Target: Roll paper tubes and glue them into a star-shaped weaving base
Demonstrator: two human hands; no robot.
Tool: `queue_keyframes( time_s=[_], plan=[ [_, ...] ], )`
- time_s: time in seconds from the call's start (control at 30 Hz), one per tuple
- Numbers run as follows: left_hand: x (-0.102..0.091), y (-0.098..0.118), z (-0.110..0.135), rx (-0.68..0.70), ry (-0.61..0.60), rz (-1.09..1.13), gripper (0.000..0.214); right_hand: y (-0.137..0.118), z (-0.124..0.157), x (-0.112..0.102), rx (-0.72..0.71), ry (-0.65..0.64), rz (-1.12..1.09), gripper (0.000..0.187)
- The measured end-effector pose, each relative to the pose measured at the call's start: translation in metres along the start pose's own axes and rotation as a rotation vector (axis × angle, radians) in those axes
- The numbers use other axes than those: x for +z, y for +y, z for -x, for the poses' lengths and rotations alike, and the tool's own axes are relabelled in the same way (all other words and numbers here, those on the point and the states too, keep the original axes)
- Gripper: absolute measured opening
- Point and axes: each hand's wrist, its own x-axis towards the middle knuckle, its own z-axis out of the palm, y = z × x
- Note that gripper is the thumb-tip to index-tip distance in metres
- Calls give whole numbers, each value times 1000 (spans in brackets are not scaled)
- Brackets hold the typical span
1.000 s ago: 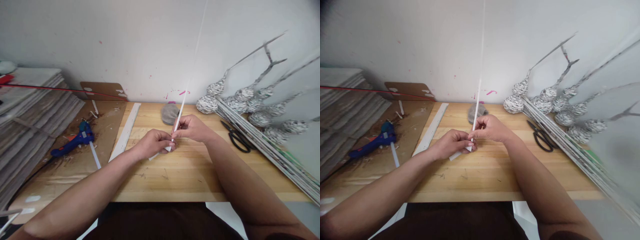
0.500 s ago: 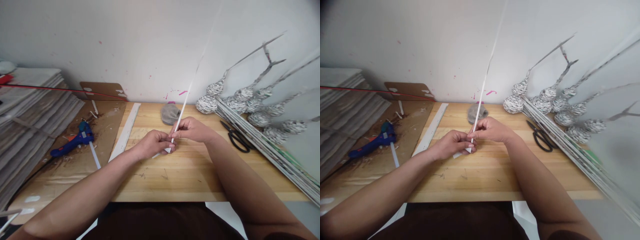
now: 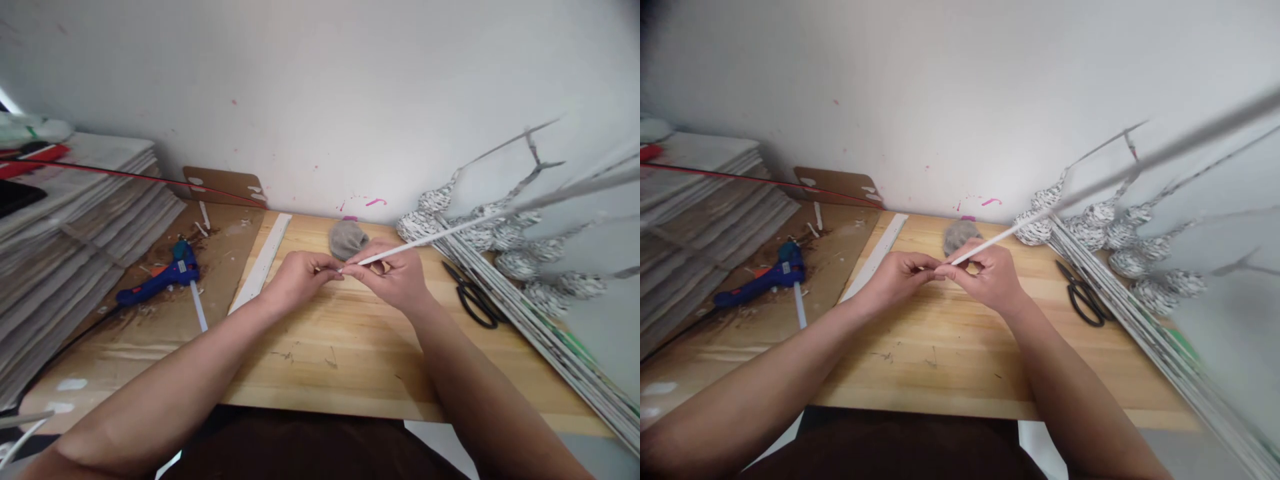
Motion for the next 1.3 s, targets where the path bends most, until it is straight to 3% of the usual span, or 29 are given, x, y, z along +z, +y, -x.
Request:
queue_keyframes(
  time_s=[0.1,0.2,0.27,0.33,0.4,0.43,0.53,0.6,0.73,0.87,0.97,1.03,1.1,1.23,1.3],
  plan=[
    [-9,-1,-2,65,170,-158,9,2,0,8,67,144,-2,11],
    [-17,-1,-4,103,256,-301,8,5,4,16,271,210,-73,20],
    [-20,-1,-5,128,251,-376,8,1,11,20,450,137,-117,28],
    [-21,-1,-5,139,214,-455,6,-8,22,23,576,-82,-96,35],
    [-19,0,-5,134,156,-521,6,-23,34,25,521,-346,25,36],
    [-18,0,-4,135,123,-542,6,-30,38,26,398,-402,128,31],
    [-13,-1,-3,169,54,-541,6,-41,36,26,63,-263,468,16],
    [-11,-2,-3,200,41,-497,7,-36,25,24,61,-210,624,17],
    [-9,-7,-5,227,60,-336,10,-13,1,21,235,-346,506,14],
    [-16,-10,-8,174,130,-236,9,0,-8,22,260,-348,411,15],
    [-25,-11,-11,81,334,-130,18,7,-8,22,338,-327,323,15],
    [-28,-11,-13,8,502,87,28,11,-6,20,407,-296,245,16],
    [-26,-11,-15,-127,588,411,29,13,-5,19,459,-254,176,17],
    [-6,-6,-13,-526,462,986,13,12,-4,16,509,-167,106,18],
    [6,-2,-9,-595,371,1107,13,10,-5,15,504,-141,105,18]
  ],
)
